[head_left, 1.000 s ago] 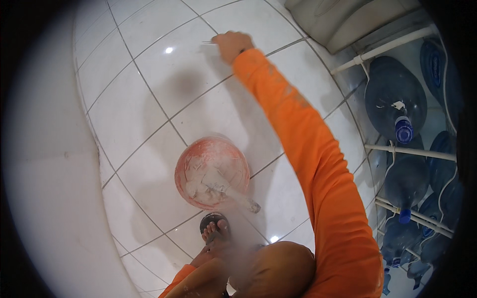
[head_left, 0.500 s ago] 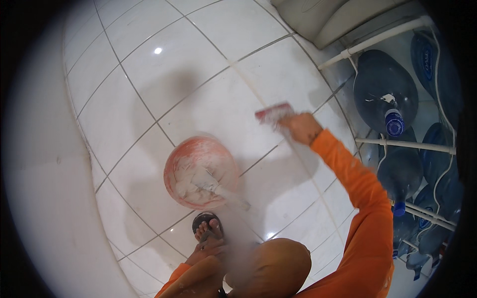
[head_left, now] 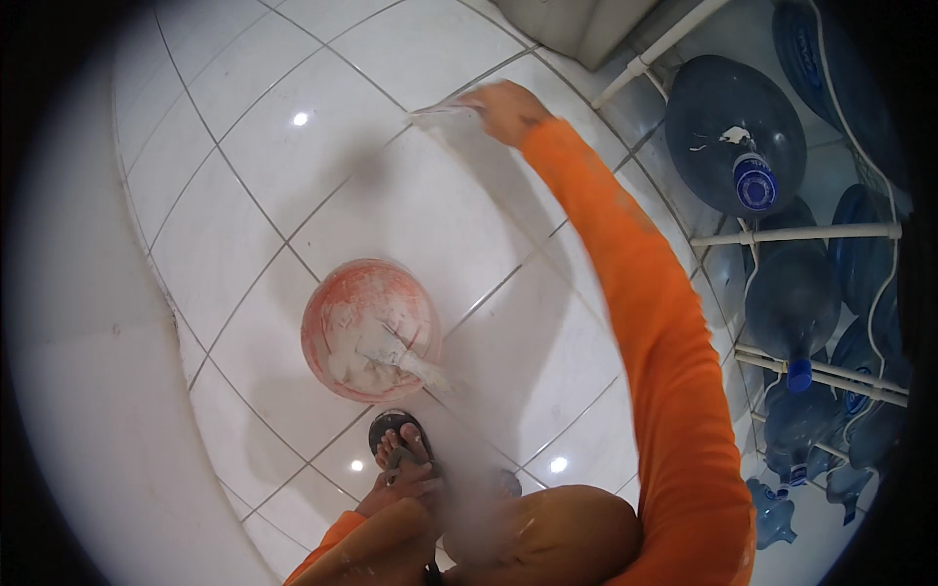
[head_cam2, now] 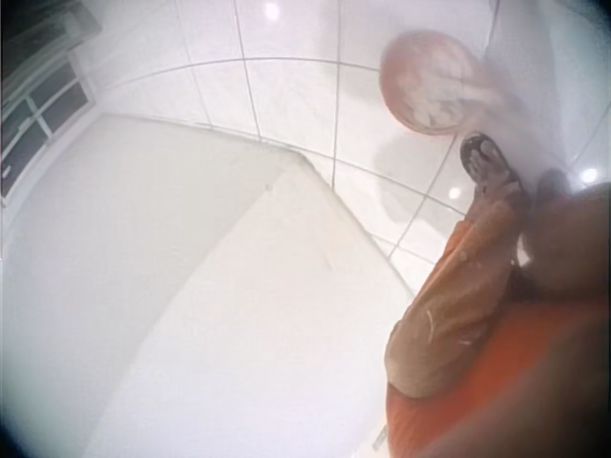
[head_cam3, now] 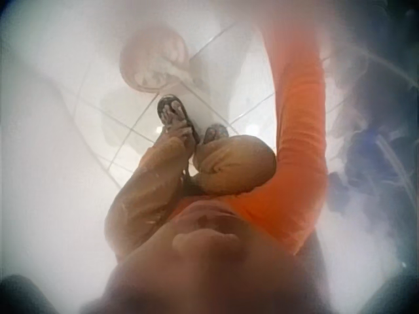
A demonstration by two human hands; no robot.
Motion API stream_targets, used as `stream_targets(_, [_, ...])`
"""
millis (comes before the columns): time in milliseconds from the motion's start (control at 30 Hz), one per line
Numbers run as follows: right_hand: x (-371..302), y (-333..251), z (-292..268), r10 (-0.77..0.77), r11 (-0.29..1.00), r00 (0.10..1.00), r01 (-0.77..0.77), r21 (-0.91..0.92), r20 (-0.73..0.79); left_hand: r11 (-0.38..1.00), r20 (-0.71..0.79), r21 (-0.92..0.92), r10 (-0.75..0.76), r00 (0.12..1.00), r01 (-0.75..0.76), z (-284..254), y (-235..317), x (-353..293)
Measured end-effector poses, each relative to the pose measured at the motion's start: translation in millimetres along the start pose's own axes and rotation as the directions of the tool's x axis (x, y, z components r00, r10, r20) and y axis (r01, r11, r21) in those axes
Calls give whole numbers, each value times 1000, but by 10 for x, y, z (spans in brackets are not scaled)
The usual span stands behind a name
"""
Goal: The person kneels on a tiled floor and uses a plastic bag filled with a white paste to apply grout into the joints between white floor tiles. They repeatedly scoop the paste from a pink bucket and rub it into the seams, working across multiple tile sections.
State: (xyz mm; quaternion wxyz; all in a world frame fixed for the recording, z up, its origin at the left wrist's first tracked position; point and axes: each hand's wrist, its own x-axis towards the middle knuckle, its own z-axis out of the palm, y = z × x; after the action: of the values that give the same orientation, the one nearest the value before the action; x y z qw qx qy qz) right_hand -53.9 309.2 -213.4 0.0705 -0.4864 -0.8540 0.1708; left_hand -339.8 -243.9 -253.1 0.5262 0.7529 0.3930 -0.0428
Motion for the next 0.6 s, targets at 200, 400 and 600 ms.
stream_targets(200, [162,-209,401,-84,988,966,113,-106,244,998,-52,55,-16,999,19,-13,149,25])
stream_targets(400, [-1785,369,218,-162,930,921,263,-259,355,994,-90,-110,-11,996,1,117,97,-119])
stream_targets(600, [-3061,-751,418,29,989,865,-97,111,501,981,-119,-192,-59,991,35,193,123,-238])
